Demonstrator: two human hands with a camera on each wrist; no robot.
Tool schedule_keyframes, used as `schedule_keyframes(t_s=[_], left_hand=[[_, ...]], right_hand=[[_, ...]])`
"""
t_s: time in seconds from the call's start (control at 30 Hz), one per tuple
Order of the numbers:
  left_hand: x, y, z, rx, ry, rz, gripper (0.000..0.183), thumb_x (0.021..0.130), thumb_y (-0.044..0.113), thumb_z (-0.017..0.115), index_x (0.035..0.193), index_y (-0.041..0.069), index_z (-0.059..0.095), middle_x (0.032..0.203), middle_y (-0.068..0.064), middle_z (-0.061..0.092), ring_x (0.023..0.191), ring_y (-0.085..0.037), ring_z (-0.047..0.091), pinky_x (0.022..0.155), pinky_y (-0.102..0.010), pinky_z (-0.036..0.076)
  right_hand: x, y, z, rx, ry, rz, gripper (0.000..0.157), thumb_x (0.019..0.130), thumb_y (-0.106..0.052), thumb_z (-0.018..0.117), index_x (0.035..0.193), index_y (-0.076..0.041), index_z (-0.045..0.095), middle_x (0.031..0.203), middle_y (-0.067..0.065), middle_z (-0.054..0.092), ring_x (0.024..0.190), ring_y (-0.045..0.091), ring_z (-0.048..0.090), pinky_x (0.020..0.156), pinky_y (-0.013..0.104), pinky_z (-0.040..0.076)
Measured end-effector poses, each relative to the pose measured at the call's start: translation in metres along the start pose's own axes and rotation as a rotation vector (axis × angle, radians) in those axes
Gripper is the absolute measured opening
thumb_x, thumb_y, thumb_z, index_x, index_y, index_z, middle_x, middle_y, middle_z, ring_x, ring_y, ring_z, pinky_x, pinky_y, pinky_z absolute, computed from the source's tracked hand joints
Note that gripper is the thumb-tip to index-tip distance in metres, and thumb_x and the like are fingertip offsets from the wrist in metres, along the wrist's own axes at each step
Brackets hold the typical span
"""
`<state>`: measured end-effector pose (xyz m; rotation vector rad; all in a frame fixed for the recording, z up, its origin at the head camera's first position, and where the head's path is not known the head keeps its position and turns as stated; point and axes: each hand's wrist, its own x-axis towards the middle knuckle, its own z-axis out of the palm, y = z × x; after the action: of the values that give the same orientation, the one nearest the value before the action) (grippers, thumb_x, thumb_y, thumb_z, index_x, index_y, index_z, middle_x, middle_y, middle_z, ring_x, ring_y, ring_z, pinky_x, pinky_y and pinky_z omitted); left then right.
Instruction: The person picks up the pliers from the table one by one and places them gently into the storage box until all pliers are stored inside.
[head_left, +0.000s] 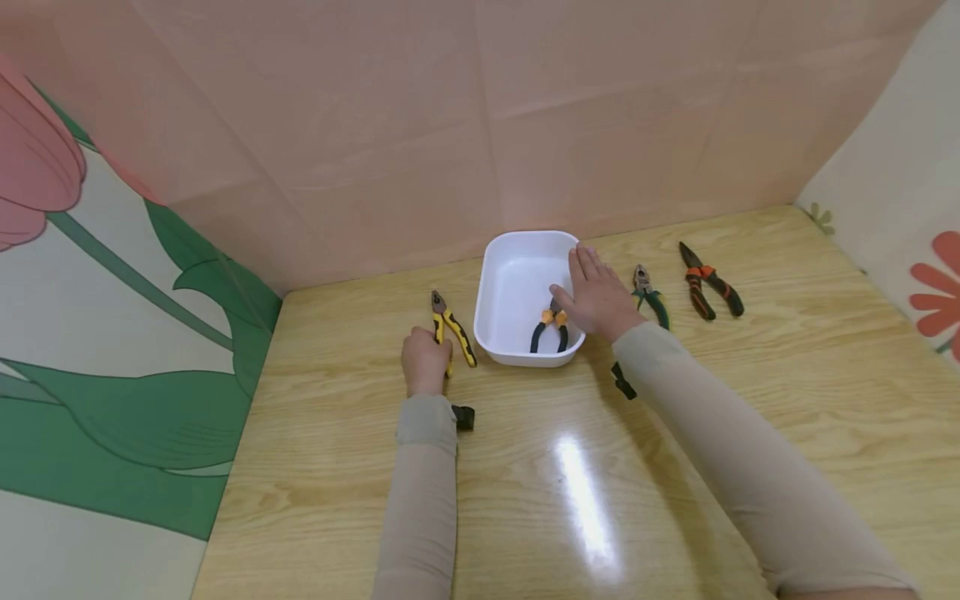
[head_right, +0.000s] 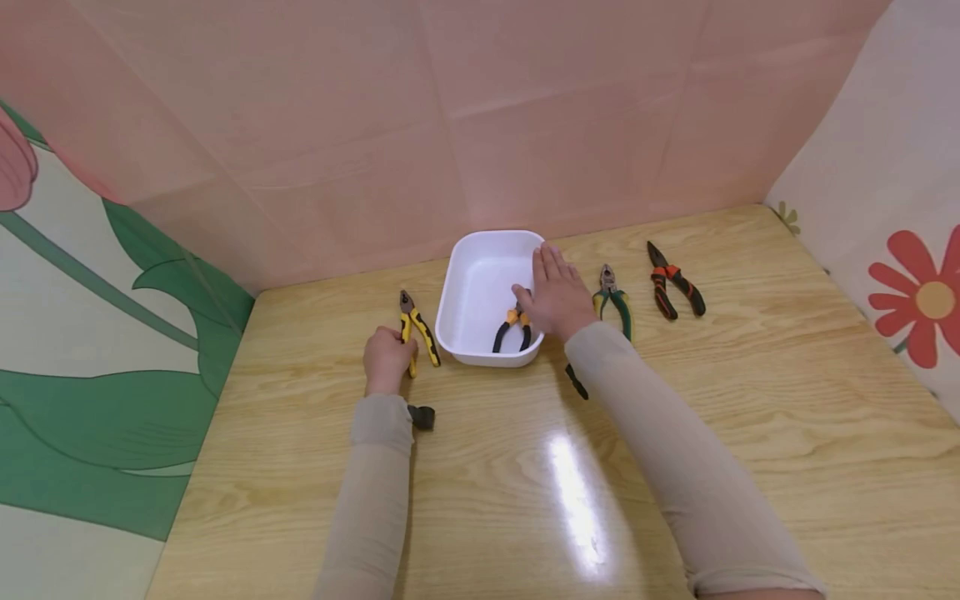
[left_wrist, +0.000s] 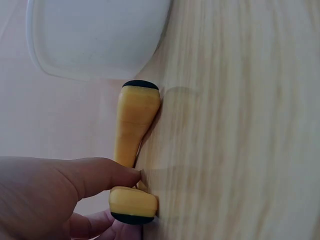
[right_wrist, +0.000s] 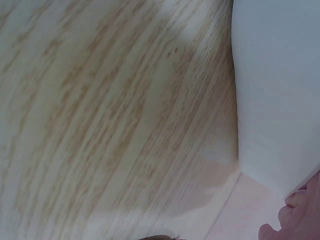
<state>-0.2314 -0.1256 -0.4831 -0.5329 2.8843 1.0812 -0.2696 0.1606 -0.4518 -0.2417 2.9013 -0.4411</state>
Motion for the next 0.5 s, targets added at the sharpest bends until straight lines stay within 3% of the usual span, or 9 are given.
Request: schedule_keyframes(t_s=[0.5], left_hand=[[0.0011, -0.004, -0.0015, 0.03, 0.007, -0.007, 0.022, 0.094, 0.018, 0.068, 0.106, 0.0, 0.064, 0.098, -0.015, 0.062, 0.087, -0.031, 0.06, 0.078, -0.043, 0.053]], right_hand=[[-0.0001, -0.0035, 0.0019, -0.008, 0.013, 0.002, 0.086, 0.106, -0.059, 0.021, 0.159, 0.0, -0.012, 0.167, 0.018, -0.017, 0.154, 0.034, -0.014, 0.125, 0.053, -0.001]])
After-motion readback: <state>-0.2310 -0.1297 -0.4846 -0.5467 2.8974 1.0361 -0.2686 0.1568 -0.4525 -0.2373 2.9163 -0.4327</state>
